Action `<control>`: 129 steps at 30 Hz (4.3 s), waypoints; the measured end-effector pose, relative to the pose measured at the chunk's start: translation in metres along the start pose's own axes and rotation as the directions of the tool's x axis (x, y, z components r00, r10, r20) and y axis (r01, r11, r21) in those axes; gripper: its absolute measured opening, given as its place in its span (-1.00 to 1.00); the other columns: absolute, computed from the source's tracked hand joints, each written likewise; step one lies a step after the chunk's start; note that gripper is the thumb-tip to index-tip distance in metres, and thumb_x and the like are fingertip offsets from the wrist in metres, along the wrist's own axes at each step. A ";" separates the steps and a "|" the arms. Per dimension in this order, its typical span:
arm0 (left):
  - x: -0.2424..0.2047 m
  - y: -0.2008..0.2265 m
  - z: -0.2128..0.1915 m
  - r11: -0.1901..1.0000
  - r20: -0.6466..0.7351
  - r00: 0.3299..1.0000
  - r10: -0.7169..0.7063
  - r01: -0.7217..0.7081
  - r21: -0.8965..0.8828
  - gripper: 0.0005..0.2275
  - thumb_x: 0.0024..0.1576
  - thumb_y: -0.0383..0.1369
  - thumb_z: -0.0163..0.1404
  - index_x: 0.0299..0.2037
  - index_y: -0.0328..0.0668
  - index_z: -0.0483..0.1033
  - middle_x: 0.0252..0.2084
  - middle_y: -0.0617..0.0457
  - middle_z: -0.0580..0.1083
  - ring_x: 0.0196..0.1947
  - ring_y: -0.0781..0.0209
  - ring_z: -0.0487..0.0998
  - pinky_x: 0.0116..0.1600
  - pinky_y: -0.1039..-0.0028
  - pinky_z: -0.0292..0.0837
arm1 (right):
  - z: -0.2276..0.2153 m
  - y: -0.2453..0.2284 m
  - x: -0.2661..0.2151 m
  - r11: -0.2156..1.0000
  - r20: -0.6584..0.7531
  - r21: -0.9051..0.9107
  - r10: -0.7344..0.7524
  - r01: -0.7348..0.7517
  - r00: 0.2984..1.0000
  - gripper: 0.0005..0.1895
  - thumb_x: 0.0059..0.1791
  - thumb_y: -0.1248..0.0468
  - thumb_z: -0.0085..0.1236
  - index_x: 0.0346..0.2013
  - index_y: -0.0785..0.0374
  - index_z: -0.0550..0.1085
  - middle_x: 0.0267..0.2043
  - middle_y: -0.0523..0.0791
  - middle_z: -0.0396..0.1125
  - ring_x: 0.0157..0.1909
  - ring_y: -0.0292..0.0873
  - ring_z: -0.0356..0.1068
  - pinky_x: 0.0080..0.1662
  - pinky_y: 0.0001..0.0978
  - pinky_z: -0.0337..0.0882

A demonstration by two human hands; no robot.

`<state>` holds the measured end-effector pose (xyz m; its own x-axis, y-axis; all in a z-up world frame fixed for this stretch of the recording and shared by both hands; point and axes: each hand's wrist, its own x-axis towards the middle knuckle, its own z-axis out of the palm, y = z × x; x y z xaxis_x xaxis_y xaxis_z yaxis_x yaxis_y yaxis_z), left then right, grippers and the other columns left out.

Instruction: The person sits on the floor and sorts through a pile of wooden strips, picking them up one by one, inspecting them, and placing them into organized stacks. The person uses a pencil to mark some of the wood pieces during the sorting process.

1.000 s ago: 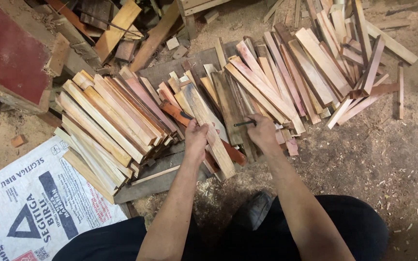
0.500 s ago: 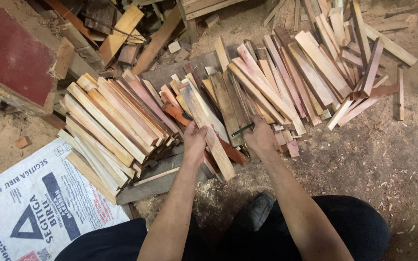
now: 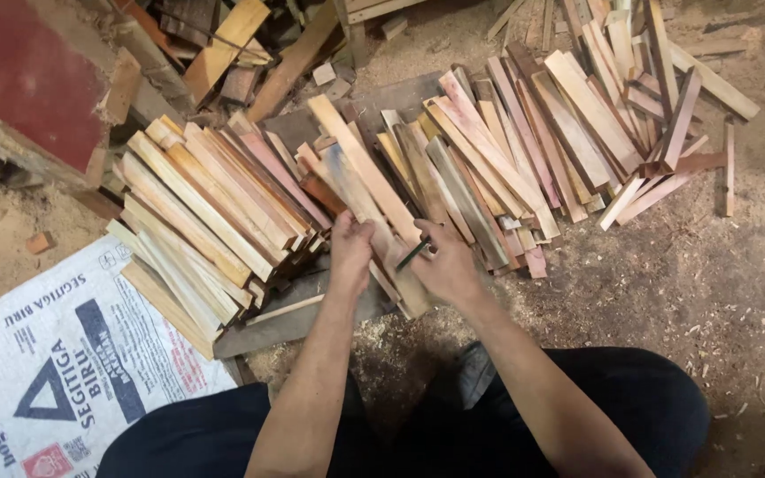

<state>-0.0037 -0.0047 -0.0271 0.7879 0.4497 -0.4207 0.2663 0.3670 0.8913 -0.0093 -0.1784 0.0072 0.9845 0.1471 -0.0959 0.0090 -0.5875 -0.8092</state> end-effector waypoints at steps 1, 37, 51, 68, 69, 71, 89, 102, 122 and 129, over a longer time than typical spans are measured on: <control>-0.010 0.006 0.010 1.000 -0.007 1.000 -0.002 0.002 -0.007 -0.67 0.15 -0.53 0.00 0.15 -0.28 0.43 -0.18 -0.08 0.51 -0.29 0.15 0.57 -0.23 0.39 0.60 | -0.002 -0.012 -0.008 1.000 0.008 -0.005 -0.003 0.003 1.000 -0.46 -0.10 0.06 0.36 0.12 0.21 0.52 -0.06 0.09 0.50 -0.02 0.19 0.51 -0.04 0.03 0.56; -0.049 0.068 0.053 0.464 0.018 0.987 -0.162 0.060 0.884 -0.58 0.18 -0.14 -0.05 0.18 -0.19 0.40 0.06 -0.25 0.49 0.14 -0.27 0.52 0.15 0.02 0.47 | -0.024 0.009 0.001 0.919 -0.117 0.201 0.365 -0.338 0.924 -0.32 -0.15 0.13 0.45 0.17 0.40 0.47 -0.20 0.13 0.44 -0.19 -0.07 0.53 -0.17 -0.27 0.48; -0.031 0.013 -0.021 0.935 0.239 0.968 -0.080 -0.010 0.355 -0.60 -0.01 -0.29 0.18 -0.07 -0.48 0.50 -0.35 -0.15 0.45 -0.32 0.09 0.47 -0.27 0.29 0.44 | -0.004 -0.007 -0.011 0.953 -0.157 0.206 0.258 -0.224 0.953 -0.35 -0.18 0.07 0.45 0.15 0.20 0.52 -0.13 0.24 0.46 0.03 0.22 0.47 -0.05 -0.10 0.45; -0.079 0.055 -0.025 0.932 0.477 0.874 0.097 -0.248 0.265 -0.63 -0.05 -0.54 0.13 0.00 -0.37 0.44 -0.19 -0.25 0.53 -0.12 0.00 0.52 -0.10 0.18 0.53 | -0.013 -0.029 -0.030 0.948 -0.199 0.315 0.108 -0.040 0.974 -0.32 -0.17 0.12 0.48 0.18 0.26 0.49 -0.10 0.20 0.46 0.04 0.14 0.44 0.02 -0.06 0.43; -0.070 0.046 -0.026 0.930 0.436 0.893 0.107 -0.244 0.273 -0.64 -0.07 -0.47 0.25 -0.06 -0.34 0.48 -0.25 -0.24 0.55 -0.20 -0.05 0.59 -0.19 0.19 0.59 | -0.013 -0.020 -0.029 0.928 -0.189 0.369 0.118 -0.041 0.975 -0.31 -0.17 0.16 0.49 0.20 0.30 0.48 -0.24 0.13 0.50 -0.12 0.00 0.52 -0.10 -0.19 0.49; -0.059 0.050 -0.024 0.958 0.358 0.929 0.093 -0.181 0.221 -0.65 -0.07 -0.40 0.29 -0.09 -0.27 0.50 -0.32 -0.11 0.55 -0.32 0.09 0.59 -0.34 0.31 0.58 | -0.017 -0.040 -0.036 0.894 -0.196 0.447 0.136 -0.035 0.971 -0.37 -0.15 0.23 0.46 0.18 0.33 0.48 -0.27 0.06 0.48 -0.18 -0.10 0.46 -0.16 -0.31 0.47; -0.017 0.047 -0.026 0.936 0.206 0.971 -0.119 0.179 -0.302 -0.67 0.05 -0.35 0.29 -0.17 -0.38 0.42 -0.30 -0.24 0.60 -0.43 -0.01 0.69 -0.45 0.26 0.67 | -0.028 -0.020 -0.027 0.796 -0.170 0.606 0.143 -0.011 0.975 -0.42 -0.10 0.29 0.46 0.14 0.42 0.43 -0.45 -0.13 0.35 -0.38 -0.31 0.40 -0.29 -0.60 0.40; -0.036 0.064 -0.019 0.934 0.324 0.945 -0.048 0.158 -0.322 -0.69 0.16 -0.37 0.16 0.07 -0.22 0.41 -0.18 -0.03 0.58 -0.25 0.05 0.68 -0.25 0.27 0.69 | -0.020 0.007 -0.019 0.753 -0.151 0.657 0.151 -0.015 0.977 -0.36 -0.11 0.28 0.46 0.18 0.42 0.41 -0.37 0.00 0.43 -0.32 -0.19 0.51 -0.23 -0.47 0.52; -0.096 0.083 -0.020 0.956 0.541 0.839 0.064 0.104 -0.274 -0.56 -0.13 -0.56 0.36 -0.01 -0.30 0.58 -0.12 -0.09 0.60 -0.19 0.14 0.62 -0.13 0.36 0.59 | 0.014 -0.009 -0.033 0.675 -0.301 -0.078 -0.717 0.733 0.628 -0.51 -0.14 0.29 0.40 0.05 0.39 0.54 -0.09 0.16 0.50 -0.01 0.19 0.51 -0.01 -0.05 0.49; -0.096 0.089 -0.018 0.955 0.527 0.843 0.107 0.060 -0.291 -0.57 -0.11 -0.55 0.35 0.01 -0.31 0.58 -0.14 -0.07 0.60 -0.16 0.16 0.62 -0.15 0.42 0.59 | 0.029 0.023 -0.026 0.658 -0.340 -0.178 -0.739 0.732 0.582 -0.52 -0.17 0.26 0.44 0.02 0.29 0.58 -0.09 0.05 0.53 0.01 0.12 0.52 -0.02 -0.10 0.48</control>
<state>-0.0654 -0.0005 0.0894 0.9853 -0.0103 -0.1704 0.1407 0.6143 0.7765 -0.0402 -0.1733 -0.0258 0.6258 0.2495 0.7390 0.7574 -0.4207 -0.4993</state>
